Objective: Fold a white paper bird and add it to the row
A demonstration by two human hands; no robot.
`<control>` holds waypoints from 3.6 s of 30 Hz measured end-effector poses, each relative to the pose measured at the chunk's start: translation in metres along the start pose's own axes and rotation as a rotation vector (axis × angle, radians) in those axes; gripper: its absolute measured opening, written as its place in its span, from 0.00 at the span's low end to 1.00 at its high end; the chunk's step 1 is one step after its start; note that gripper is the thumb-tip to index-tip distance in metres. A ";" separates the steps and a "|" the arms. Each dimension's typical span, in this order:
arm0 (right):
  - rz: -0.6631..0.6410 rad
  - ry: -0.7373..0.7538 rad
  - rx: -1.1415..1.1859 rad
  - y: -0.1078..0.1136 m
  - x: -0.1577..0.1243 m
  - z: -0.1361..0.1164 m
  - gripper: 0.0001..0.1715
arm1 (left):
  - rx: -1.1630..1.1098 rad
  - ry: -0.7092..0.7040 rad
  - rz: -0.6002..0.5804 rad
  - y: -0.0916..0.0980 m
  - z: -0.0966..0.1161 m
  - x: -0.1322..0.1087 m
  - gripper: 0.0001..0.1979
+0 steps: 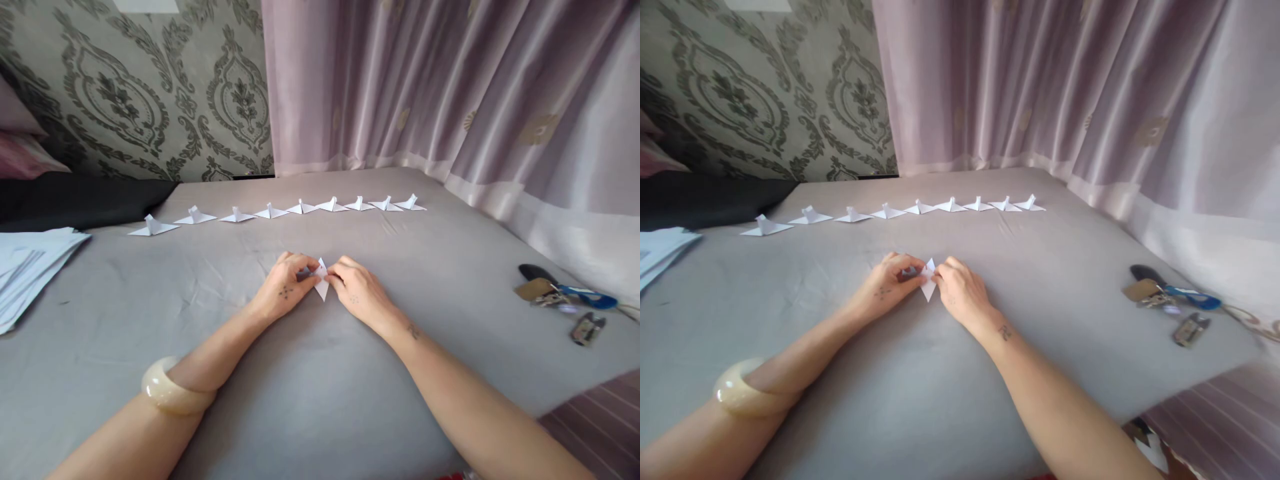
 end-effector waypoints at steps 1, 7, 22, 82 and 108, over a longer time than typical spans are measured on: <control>-0.018 0.004 -0.012 -0.001 0.000 0.001 0.10 | -0.012 0.024 -0.027 -0.001 -0.001 0.001 0.06; 0.013 -0.016 0.094 0.000 0.003 0.003 0.10 | -0.329 0.184 -0.011 0.001 0.002 0.003 0.09; 0.221 0.056 0.169 0.022 -0.007 -0.003 0.09 | -0.829 0.112 0.051 -0.001 0.015 -0.006 0.25; -0.080 -0.299 0.824 0.044 -0.010 -0.011 0.20 | -0.184 -0.180 0.162 -0.005 0.015 -0.020 0.11; -0.230 -0.382 1.064 0.043 -0.009 -0.003 0.10 | -0.371 -0.109 0.138 -0.003 0.020 -0.018 0.09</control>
Point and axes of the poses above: each hand's wrist, its own x-axis towards the middle knuckle, its own y-axis out of the back of the hand, z = x × y, the point moved 1 cm from there along x, towards the middle knuckle, and after that the axes turned 12 degrees about -x, right-handed, at the moved point
